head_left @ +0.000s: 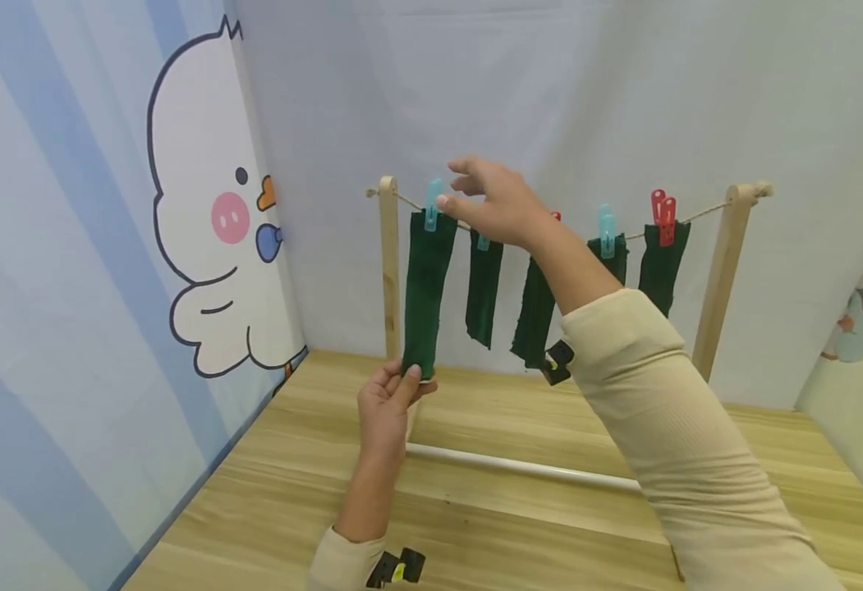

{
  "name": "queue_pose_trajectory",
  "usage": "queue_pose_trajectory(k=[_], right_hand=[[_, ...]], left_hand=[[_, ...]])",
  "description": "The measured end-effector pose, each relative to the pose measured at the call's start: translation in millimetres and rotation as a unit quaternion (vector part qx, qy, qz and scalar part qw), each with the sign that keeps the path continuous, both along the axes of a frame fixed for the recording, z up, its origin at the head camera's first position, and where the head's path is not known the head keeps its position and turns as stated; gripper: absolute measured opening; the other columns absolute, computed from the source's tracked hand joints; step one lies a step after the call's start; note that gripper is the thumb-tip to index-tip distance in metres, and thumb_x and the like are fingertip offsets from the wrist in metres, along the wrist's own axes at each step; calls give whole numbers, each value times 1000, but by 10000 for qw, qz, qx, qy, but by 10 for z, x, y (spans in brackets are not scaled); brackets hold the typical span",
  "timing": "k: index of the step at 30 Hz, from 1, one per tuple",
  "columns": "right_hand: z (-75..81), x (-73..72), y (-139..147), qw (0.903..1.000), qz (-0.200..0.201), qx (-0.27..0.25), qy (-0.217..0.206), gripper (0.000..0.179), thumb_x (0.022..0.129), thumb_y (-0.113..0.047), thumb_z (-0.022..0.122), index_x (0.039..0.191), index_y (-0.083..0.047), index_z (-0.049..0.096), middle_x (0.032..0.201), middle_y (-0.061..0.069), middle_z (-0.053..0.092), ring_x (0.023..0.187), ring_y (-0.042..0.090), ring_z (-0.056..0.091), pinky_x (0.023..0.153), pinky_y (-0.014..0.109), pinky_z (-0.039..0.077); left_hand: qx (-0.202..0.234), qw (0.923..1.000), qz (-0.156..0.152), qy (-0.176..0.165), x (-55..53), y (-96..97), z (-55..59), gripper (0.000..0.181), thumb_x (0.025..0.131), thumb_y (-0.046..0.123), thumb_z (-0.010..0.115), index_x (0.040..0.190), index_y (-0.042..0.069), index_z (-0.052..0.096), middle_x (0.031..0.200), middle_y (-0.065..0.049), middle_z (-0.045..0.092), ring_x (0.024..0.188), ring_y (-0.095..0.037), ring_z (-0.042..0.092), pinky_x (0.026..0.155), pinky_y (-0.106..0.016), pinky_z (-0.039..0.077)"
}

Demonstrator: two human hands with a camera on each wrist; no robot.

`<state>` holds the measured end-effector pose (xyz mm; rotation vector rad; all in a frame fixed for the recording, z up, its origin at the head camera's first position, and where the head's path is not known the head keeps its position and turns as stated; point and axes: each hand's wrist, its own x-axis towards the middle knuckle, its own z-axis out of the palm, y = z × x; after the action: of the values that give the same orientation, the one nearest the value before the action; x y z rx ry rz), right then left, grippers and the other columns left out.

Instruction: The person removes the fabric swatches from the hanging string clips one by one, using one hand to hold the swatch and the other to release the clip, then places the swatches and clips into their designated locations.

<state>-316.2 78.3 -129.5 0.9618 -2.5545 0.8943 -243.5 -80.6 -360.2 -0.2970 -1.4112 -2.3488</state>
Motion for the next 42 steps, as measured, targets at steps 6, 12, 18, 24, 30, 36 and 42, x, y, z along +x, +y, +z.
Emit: queue_pose_trajectory(k=[6,12,18,24,30,36,42], right_hand=[[2,-50,-32,9959,352,-497,-670,54,94,-32,55,140,-8,41,132,13,50,118,23,49,95,39,40],[-20,-11,-106,9929,315,-922,-681,45,90,-27,64,128,-6,55,111,12,64,98,20,62,87,35,46],[-62,10,-131,9937,128,-1051,-376,33,88,-23,66,114,-2,62,106,11,65,99,20,60,84,35,47],[-104,-10,-56,9927,-94,-1200,-62,28,90,-21,62,109,0,62,108,13,63,103,24,56,84,36,45],[-134,-38,-12,9899,23,-1417,18,25,89,-19,63,103,2,64,103,15,64,98,25,57,84,36,45],[-159,-55,-3,9882,85,-1527,118,23,90,-16,62,102,3,65,101,15,65,96,25,58,83,36,45],[-147,-72,-13,9831,43,-1811,272,22,91,-16,61,100,3,65,95,15,66,91,24,59,81,34,45]], left_hand=[[-17,10000,-42,44,32,-2,4,12,91,5,59,97,-6,55,83,-8,67,72,-17,67,80,-37,51],[-27,10000,-55,-16,38,5,-16,14,91,6,60,97,-6,55,83,-8,67,71,-17,67,80,-37,51],[35,10000,-16,-43,38,6,-3,11,92,5,58,96,-5,55,82,-8,67,70,-16,66,79,-36,51],[104,9999,52,-79,46,10,10,7,92,4,58,94,-3,56,80,-7,66,67,-15,66,79,-35,51],[138,9999,21,-70,33,28,6,9,92,4,58,94,-4,56,80,-8,66,67,-16,66,80,-36,51],[126,9999,12,-36,20,35,-14,9,92,4,58,95,-4,56,80,-9,67,68,-16,66,80,-36,51],[197,9998,-15,-56,26,47,-32,7,92,3,57,94,-3,56,79,-8,67,66,-16,66,80,-35,51]])
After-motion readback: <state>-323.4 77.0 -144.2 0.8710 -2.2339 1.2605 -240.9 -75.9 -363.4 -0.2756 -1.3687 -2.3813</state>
